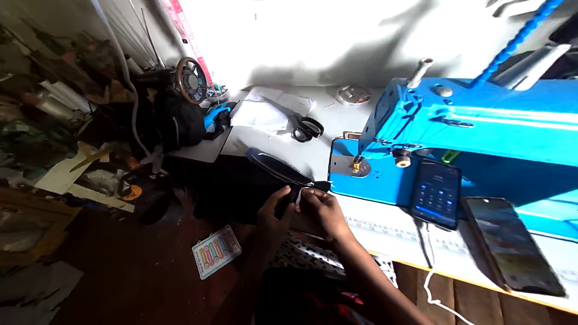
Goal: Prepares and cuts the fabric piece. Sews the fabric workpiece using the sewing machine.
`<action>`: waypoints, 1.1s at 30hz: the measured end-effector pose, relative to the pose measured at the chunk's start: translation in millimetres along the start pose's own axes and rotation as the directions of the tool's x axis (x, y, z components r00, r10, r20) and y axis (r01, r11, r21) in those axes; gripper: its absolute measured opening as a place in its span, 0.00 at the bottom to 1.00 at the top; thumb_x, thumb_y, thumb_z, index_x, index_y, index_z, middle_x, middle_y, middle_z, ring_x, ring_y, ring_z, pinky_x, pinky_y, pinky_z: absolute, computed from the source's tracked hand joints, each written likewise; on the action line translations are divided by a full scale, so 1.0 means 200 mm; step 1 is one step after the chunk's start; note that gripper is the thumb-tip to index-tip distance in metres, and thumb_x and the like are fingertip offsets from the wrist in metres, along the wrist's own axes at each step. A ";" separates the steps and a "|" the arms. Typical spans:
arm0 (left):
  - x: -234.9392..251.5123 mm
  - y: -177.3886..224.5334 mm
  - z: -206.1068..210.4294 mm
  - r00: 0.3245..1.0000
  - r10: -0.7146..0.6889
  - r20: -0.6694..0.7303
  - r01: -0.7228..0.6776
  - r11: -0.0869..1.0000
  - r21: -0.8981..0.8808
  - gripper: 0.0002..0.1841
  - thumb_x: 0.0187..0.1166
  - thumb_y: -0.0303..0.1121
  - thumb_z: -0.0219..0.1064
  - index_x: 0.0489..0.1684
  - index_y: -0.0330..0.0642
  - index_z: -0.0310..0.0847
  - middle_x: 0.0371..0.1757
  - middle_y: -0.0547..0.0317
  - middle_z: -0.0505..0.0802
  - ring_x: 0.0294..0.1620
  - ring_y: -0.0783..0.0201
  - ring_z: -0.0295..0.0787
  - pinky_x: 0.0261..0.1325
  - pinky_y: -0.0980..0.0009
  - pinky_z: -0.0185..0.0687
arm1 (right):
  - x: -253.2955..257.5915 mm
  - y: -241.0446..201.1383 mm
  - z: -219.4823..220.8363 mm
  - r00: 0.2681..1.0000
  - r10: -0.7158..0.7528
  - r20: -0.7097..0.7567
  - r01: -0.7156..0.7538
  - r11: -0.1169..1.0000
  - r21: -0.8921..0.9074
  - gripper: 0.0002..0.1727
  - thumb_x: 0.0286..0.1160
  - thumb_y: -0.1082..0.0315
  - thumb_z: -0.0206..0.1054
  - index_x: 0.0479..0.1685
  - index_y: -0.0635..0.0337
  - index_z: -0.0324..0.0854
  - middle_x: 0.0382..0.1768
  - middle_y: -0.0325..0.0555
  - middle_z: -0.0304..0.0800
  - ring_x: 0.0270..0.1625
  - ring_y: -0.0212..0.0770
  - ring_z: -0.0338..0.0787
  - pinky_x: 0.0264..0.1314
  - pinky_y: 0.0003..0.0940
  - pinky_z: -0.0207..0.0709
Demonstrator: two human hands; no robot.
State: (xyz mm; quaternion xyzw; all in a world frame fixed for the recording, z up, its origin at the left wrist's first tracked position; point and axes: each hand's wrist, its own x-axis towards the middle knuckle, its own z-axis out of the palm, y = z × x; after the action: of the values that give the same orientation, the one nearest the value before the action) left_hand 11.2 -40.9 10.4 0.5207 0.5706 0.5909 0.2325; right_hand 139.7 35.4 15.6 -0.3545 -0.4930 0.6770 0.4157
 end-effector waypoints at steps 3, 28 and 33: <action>-0.04 -0.02 -0.03 0.999 0.011 0.036 -0.018 0.982 0.188 0.21 0.73 0.28 0.75 0.61 0.24 0.84 0.72 0.32 0.84 0.73 0.52 0.85 0.74 0.64 0.82 | 0.00 0.02 -0.02 0.997 -0.055 -0.055 0.049 0.994 -0.095 0.12 0.87 0.72 0.56 0.40 0.63 0.86 0.30 0.33 0.90 0.33 0.24 0.89 0.43 0.24 0.87; 0.13 0.77 -0.69 0.377 0.915 -0.142 -0.411 0.303 0.860 0.13 0.92 0.35 0.56 0.43 0.37 0.82 0.33 0.56 0.86 0.35 0.72 0.85 0.45 0.82 0.82 | -0.07 -0.55 0.25 0.789 -0.606 0.096 0.605 0.795 0.046 0.16 0.89 0.75 0.43 0.42 0.42 0.73 0.37 0.07 0.84 0.44 0.06 0.82 0.54 0.10 0.77; 0.23 1.08 -0.74 0.350 0.936 0.042 -0.501 0.149 0.853 0.10 0.86 0.29 0.63 0.40 0.31 0.86 0.31 0.51 0.88 0.33 0.68 0.87 0.41 0.78 0.85 | 0.08 -0.76 0.10 0.535 -0.812 0.233 0.843 0.494 -0.215 0.11 0.91 0.70 0.49 0.46 0.53 0.78 0.45 0.16 0.83 0.52 0.09 0.80 0.62 0.14 0.75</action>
State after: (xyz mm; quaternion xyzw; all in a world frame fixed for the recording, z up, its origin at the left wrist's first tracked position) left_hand -66.2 -116.3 252.8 0.5986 0.4472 0.4394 -0.4987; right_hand 148.4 68.2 164.9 -0.0988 -0.7194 0.3274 0.6046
